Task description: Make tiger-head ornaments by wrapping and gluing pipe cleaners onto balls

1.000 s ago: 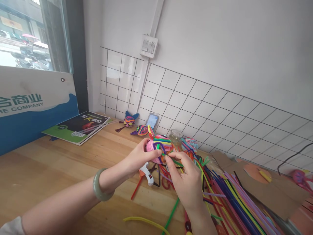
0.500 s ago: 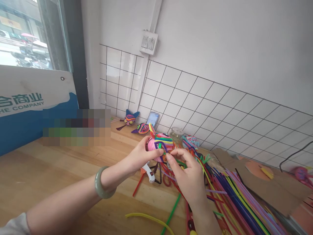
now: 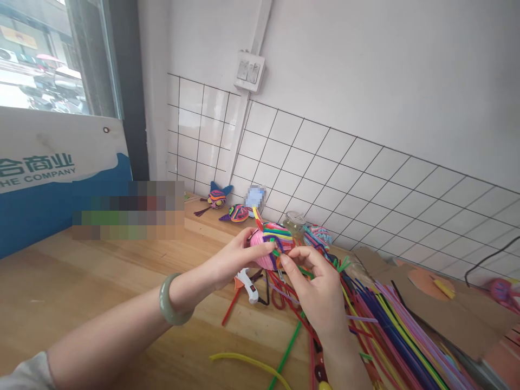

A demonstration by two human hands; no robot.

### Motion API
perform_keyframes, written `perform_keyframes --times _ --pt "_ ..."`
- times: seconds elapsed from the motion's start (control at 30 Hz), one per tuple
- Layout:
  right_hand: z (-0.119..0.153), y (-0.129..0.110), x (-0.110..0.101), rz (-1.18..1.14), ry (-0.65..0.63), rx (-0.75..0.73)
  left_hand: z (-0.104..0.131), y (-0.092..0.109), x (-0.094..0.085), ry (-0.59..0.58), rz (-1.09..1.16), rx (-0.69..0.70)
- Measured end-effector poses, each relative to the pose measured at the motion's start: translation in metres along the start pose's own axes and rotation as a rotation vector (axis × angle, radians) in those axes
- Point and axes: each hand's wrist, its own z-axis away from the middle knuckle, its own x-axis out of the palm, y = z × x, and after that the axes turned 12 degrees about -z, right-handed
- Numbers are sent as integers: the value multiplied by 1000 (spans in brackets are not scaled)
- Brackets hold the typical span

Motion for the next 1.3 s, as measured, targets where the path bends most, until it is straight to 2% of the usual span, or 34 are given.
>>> perform_keyframes --times 0.2,0.43,0.67,0.8,0.9,1.0,1.03,1.1,1.17,1.23,1.3 --pt "0 0 0 -2 -12 10 1 2 1 -6 62 -23" --pt "1 0 1 19 -27 15 0 0 0 -1 -47 -23" --pt "2 1 2 26 -26 3 -1 0 2 89 -161 12" --pt "1 -1 -1 10 -66 -2 -3 2 1 103 -126 11" --pt "5 -4 -4 18 27 -109 -5 4 -2 111 -74 34" --pt "13 -10 -4 -3 182 -340 -9 5 -8 131 -37 57" --pt "16 -13 -3 -21 202 -412 -11 5 -10 141 -24 64" --pt "21 -18 -1 -55 143 -476 -13 5 -15 162 -2 80" --pt "23 -21 1 -66 18 -375 -13 5 -19 168 25 98" --pt "21 -18 5 -92 -92 -141 -13 6 -21 164 37 108" --pt "16 -12 8 -174 -140 92 -11 7 -20 155 38 107"
